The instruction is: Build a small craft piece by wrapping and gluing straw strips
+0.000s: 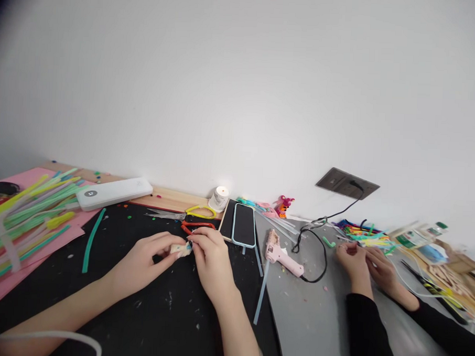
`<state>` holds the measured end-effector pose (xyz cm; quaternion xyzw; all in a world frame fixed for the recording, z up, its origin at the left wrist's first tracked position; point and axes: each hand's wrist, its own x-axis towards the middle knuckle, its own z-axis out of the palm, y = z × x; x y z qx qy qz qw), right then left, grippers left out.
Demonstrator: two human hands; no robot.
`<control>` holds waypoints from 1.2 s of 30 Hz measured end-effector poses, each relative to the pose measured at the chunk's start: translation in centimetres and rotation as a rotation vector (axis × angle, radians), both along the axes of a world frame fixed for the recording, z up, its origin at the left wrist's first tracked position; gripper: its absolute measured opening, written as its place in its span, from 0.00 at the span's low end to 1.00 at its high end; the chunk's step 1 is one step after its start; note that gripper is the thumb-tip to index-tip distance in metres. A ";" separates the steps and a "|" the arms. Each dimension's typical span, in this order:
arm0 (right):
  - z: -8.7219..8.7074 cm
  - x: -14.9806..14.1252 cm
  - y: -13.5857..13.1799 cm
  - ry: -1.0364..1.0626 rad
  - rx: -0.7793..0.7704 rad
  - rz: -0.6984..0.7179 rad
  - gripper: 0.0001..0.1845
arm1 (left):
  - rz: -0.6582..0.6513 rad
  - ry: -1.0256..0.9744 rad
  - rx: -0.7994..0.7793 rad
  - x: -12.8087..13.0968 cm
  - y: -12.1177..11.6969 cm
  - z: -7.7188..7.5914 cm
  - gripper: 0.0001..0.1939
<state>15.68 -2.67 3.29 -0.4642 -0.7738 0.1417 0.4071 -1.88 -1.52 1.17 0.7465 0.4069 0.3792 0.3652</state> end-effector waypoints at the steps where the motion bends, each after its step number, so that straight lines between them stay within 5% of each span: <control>1: -0.1 0.1 -0.1 0.005 0.012 0.002 0.14 | -0.001 -0.010 -0.012 0.0 0.0 0.0 0.11; 27: -0.9 0.6 -0.9 -0.169 0.179 0.013 0.11 | 0.002 -0.465 -0.648 0.6 0.4 -0.5 0.11; 36: -1.0 0.5 -0.9 -0.235 0.151 0.012 0.12 | 0.053 -0.467 -0.673 0.5 0.6 -0.7 0.13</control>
